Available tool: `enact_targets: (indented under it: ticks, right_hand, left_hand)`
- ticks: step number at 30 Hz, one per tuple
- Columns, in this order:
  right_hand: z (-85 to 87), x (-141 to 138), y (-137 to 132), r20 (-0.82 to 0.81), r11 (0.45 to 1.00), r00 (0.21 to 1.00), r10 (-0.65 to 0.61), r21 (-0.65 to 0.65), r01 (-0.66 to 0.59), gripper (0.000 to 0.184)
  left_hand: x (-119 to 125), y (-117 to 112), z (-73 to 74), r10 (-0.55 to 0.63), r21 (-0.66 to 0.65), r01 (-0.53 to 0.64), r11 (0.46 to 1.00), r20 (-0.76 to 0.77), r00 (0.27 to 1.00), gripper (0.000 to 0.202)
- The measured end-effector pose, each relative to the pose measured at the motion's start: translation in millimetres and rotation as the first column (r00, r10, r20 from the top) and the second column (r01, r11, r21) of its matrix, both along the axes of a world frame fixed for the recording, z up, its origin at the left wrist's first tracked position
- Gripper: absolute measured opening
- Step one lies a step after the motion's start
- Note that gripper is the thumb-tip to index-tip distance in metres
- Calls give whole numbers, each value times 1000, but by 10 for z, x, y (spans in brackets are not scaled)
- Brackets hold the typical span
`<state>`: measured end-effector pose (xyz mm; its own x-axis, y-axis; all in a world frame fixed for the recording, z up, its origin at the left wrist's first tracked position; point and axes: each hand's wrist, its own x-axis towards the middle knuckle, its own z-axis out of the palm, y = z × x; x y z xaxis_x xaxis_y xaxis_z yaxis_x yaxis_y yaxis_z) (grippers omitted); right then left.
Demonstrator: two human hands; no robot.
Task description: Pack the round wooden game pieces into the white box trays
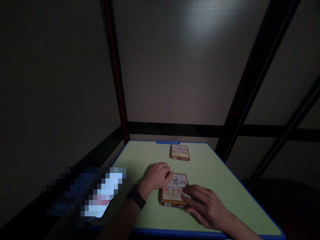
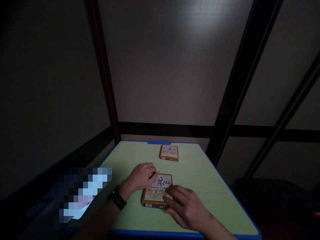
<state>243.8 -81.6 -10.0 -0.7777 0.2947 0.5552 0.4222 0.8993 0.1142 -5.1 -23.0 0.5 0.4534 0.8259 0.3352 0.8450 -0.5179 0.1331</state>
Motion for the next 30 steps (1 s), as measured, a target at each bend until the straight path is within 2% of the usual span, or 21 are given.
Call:
enact_targets:
  ticks: [5, 8, 10, 12, 14, 17, 19, 21, 24, 26, 28, 30]
  right_hand:
    - [-30, -40, -15, -45, 998, 999, 25, -56, -27, 29]
    - [-74, -75, 51, -180, 974, 973, -142, -199, 105, 26]
    - [-95, -96, 114, -225, 912, 919, -323, -333, 240, 28]
    - [-103, -106, 171, -196, 823, 868, -456, -464, 328, 37]
    - [-99, -106, 210, -141, 739, 846, -515, -574, 354, 45]
    - [-79, -111, 244, -93, 651, 844, -529, -683, 333, 50]
    - [-55, -137, 263, -103, 597, 841, -531, -750, 285, 53]
    - [-21, -186, 286, -158, 509, 849, -505, -849, 145, 56]
    - [32, -274, 325, -289, 281, 825, -485, -945, -166, 61]
    - [51, -319, 348, -332, 147, 777, -535, -942, -301, 62]
    - [44, -344, 365, -344, 75, 732, -588, -924, -374, 66]
    - [8, -354, 381, -367, 45, 692, -622, -899, -436, 72]
  left_hand:
    - [9, -31, 10, -37, 19, 38, 999, -66, 997, 26]
    - [20, -56, 44, -45, 19, 46, 999, -92, 995, 28]
    - [37, -68, 64, -40, 23, 42, 999, -113, 993, 29]
    - [62, -72, 67, -32, 27, 36, 999, -143, 989, 29]
    - [93, -75, 46, -17, 25, 22, 999, -180, 984, 30]
    - [134, -84, -33, 33, 34, -26, 999, -214, 976, 30]
    - [146, -95, -100, 76, 60, -65, 996, -211, 975, 28]
    - [143, -108, -155, 118, 90, -102, 991, -203, 972, 25]
    - [119, -128, -184, 165, 120, -143, 982, -197, 967, 23]
    - [105, -145, -168, 181, 118, -160, 980, -203, 962, 23]
    - [100, -164, -142, 186, 93, -169, 981, -232, 955, 22]
    - [104, -182, -122, 180, 69, -169, 983, -241, 954, 23]
